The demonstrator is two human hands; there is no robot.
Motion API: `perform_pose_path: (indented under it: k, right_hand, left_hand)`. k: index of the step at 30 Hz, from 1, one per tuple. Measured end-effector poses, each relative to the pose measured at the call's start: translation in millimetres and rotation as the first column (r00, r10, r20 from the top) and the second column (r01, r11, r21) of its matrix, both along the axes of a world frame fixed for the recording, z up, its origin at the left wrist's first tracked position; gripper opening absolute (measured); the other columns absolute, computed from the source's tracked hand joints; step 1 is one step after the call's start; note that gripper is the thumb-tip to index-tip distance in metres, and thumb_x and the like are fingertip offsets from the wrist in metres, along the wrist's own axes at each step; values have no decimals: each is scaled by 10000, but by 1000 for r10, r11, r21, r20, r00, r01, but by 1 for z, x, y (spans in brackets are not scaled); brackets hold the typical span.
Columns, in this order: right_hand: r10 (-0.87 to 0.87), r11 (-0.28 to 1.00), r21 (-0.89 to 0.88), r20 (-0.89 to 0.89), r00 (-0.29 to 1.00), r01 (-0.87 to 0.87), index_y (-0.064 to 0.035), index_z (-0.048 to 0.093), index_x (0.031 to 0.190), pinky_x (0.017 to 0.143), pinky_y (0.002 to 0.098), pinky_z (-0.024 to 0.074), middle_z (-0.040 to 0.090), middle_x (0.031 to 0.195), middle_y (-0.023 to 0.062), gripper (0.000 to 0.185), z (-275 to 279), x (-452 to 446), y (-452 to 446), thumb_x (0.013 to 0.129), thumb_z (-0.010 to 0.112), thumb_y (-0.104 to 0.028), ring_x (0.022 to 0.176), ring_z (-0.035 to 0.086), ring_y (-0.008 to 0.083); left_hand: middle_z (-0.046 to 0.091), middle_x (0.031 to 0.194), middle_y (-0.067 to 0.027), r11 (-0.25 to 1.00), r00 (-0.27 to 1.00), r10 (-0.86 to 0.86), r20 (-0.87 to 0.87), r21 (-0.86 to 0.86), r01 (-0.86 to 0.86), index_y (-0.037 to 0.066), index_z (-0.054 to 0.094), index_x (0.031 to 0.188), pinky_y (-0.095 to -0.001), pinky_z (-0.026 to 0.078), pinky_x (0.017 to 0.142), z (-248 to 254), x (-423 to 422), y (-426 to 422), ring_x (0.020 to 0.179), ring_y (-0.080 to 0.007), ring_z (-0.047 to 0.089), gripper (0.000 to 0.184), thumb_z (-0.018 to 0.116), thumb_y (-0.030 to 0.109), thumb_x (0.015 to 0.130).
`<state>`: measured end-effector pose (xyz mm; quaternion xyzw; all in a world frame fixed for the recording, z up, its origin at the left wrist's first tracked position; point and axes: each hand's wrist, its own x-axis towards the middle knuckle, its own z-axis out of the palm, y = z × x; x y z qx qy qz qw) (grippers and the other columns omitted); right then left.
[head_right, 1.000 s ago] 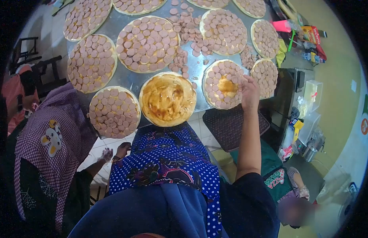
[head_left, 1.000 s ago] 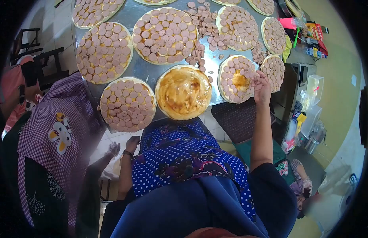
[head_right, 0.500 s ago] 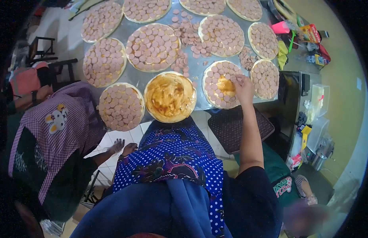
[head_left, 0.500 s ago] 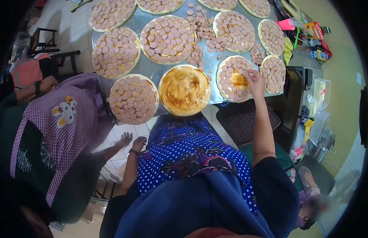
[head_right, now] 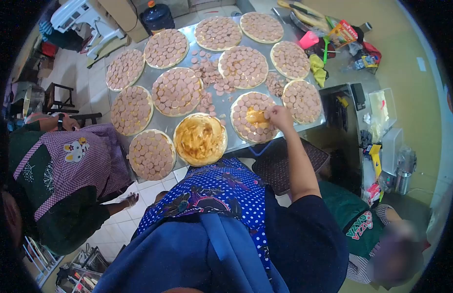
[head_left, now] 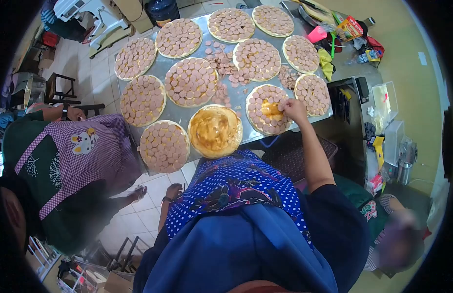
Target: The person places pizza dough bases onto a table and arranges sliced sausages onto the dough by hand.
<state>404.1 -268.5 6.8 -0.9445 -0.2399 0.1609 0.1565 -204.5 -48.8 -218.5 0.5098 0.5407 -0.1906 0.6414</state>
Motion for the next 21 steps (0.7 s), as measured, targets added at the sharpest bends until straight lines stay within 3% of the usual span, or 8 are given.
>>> perform_pose_path:
  k: [4, 9, 11, 12, 14, 17, 19, 21]
  right_hand:
    - [1, 999, 33, 307, 952, -11, -102, 632, 805, 584, 371, 452, 570, 671, 77, 145, -2, -13, 4, 735, 601, -225, 667, 578, 254]
    - [122, 984, 97, 255, 959, -151, -156, 645, 864, 609, 366, 456, 556, 752, 65, 137, 12, -19, 12, 760, 580, -216, 708, 578, 243]
    - [201, 971, 72, 269, 942, -228, -171, 649, 878, 613, 364, 457, 550, 780, 62, 139, 10, -22, 11, 770, 572, -212, 713, 577, 242]
    - [209, 971, 58, 261, 942, -231, -180, 652, 885, 620, 359, 457, 541, 790, 64, 144, 10, -23, 12, 775, 565, -211, 714, 573, 243]
    - [217, 971, 45, 260, 941, -236, -189, 654, 891, 626, 355, 457, 532, 801, 65, 149, 9, -24, 11, 780, 557, -211, 714, 568, 244]
    - [162, 986, 10, 162, 973, -165, -147, 641, 925, 613, 311, 454, 543, 761, 40, 173, 9, -20, 6, 786, 552, -199, 686, 567, 191]
    - [-78, 852, 394, -554, 829, 344, -85, 616, 967, 599, 260, 439, 574, 780, 8, 209, 21, -17, 4, 792, 563, -186, 695, 560, 118]
    - [-134, 853, 320, -628, 767, 411, -21, 587, 998, 593, 217, 422, 602, 816, 12, 231, 35, -16, -6, 806, 563, -147, 712, 549, 76]
  left_hand:
    - [575, 1039, -123, 995, 994, -93, 65, 42, 90, -30, 558, 1047, -304, 523, 699, 30, 25, 11, 864, -194, 608, 304, 487, 182, 843]
    - [572, 1044, -128, 976, 969, -212, 129, 70, 204, 18, 563, 1064, -307, 523, 701, 4, 16, 21, 883, -191, 605, 281, 519, 143, 815]
    - [596, 1006, -115, 321, 474, -880, -39, 687, 652, 47, 571, 1059, -315, 511, 731, -21, 8, 25, 902, -211, 600, 321, 589, 109, 745]
    - [612, 990, -98, 659, 720, -693, 42, 441, 609, 54, 587, 1031, -318, 493, 761, -48, 0, 23, 930, -237, 585, 370, 652, 98, 670]
    - [612, 1003, -91, 521, 630, -776, 29, 592, 614, 60, 597, 1016, -325, 483, 782, -60, -1, 25, 945, -242, 577, 371, 670, 109, 655]
    - [610, 1026, -82, 332, 496, -868, -26, 713, 617, 66, 614, 986, -332, 467, 813, -70, -8, 30, 966, -244, 566, 369, 693, 128, 632]
    - [609, 1036, -79, 295, 459, -887, -42, 713, 636, 66, 621, 972, -332, 462, 821, -71, -8, 31, 972, -241, 563, 364, 699, 137, 624]
    - [609, 1038, -73, 264, 430, -902, -29, 752, 604, 66, 623, 977, -330, 454, 836, -73, -7, 34, 978, -240, 559, 377, 705, 154, 619]
